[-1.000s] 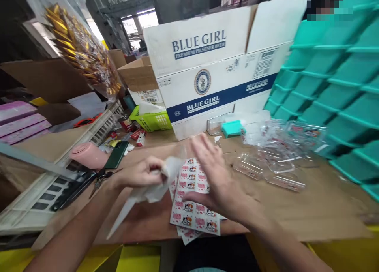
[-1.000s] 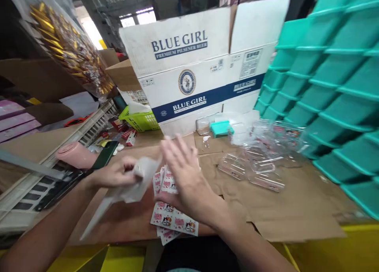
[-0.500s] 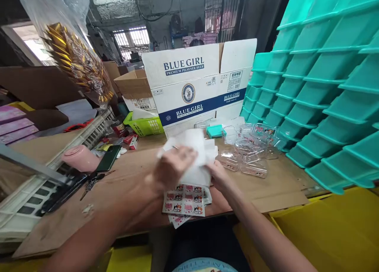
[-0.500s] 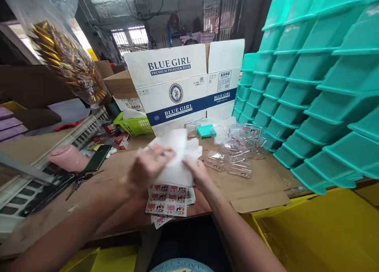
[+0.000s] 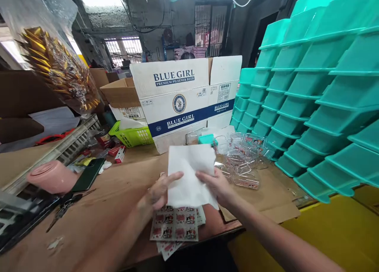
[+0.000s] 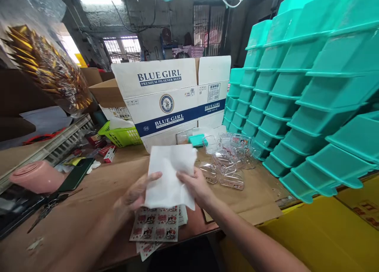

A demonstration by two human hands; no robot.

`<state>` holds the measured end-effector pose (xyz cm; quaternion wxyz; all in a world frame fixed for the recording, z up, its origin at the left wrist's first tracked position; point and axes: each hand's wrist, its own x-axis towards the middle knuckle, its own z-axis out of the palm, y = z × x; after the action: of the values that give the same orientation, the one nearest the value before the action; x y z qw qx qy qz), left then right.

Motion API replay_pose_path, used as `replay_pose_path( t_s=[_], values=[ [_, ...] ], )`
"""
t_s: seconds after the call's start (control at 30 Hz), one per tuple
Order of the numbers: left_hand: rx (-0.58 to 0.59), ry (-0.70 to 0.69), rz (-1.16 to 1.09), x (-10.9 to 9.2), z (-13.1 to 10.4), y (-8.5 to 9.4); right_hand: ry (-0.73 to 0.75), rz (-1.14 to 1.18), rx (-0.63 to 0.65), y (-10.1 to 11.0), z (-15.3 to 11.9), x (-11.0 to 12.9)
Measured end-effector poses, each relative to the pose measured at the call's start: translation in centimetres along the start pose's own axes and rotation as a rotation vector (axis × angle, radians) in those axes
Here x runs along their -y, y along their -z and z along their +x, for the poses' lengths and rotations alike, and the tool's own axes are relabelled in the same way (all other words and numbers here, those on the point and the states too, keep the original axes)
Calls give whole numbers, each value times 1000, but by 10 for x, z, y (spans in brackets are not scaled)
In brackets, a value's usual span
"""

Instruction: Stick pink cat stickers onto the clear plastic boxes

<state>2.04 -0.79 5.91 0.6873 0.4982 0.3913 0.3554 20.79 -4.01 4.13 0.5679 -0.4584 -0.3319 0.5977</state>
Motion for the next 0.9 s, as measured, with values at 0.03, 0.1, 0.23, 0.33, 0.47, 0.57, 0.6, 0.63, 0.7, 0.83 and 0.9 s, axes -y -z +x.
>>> replay_pose_path(
  t_s=[0.03, 0.1, 0.23, 0.33, 0.47, 0.57, 0.6, 0.63, 0.7, 0.83, 0.9],
  values=[
    [-2, 85, -118, 2, 4, 5, 4, -91, 89, 0, 6, 5],
    [-118, 116, -233, 8, 13, 20, 50, -303, 235, 6, 27, 21],
    [-386, 68, -202, 16, 23, 60, 383, -1027, 123, 33, 106, 72],
    [-418, 16, -113, 18, 27, 84, 499, -1293, 2, 46, 176, 94],
    [-397, 31, -101, 22, 32, 97, 493, -1491, -2, 44, 234, 81],
    [-432, 110, -135, 26, 34, 106, 492, -1596, 57, 42, 237, 58],
    [-444, 131, -140, 27, 34, 109, 509, -1614, 92, 42, 232, 51],
    [-456, 145, -144, 28, 34, 111, 531, -1623, 127, 43, 227, 46],
    [-469, 156, -150, 30, 34, 115, 579, -1618, 187, 42, 215, 39],
    [-467, 138, -163, 32, 36, 111, 693, -1572, 355, 28, 200, 34],
    [-459, 114, -155, 33, 36, 108, 686, -1586, 500, 17, 194, 31]
  ],
)
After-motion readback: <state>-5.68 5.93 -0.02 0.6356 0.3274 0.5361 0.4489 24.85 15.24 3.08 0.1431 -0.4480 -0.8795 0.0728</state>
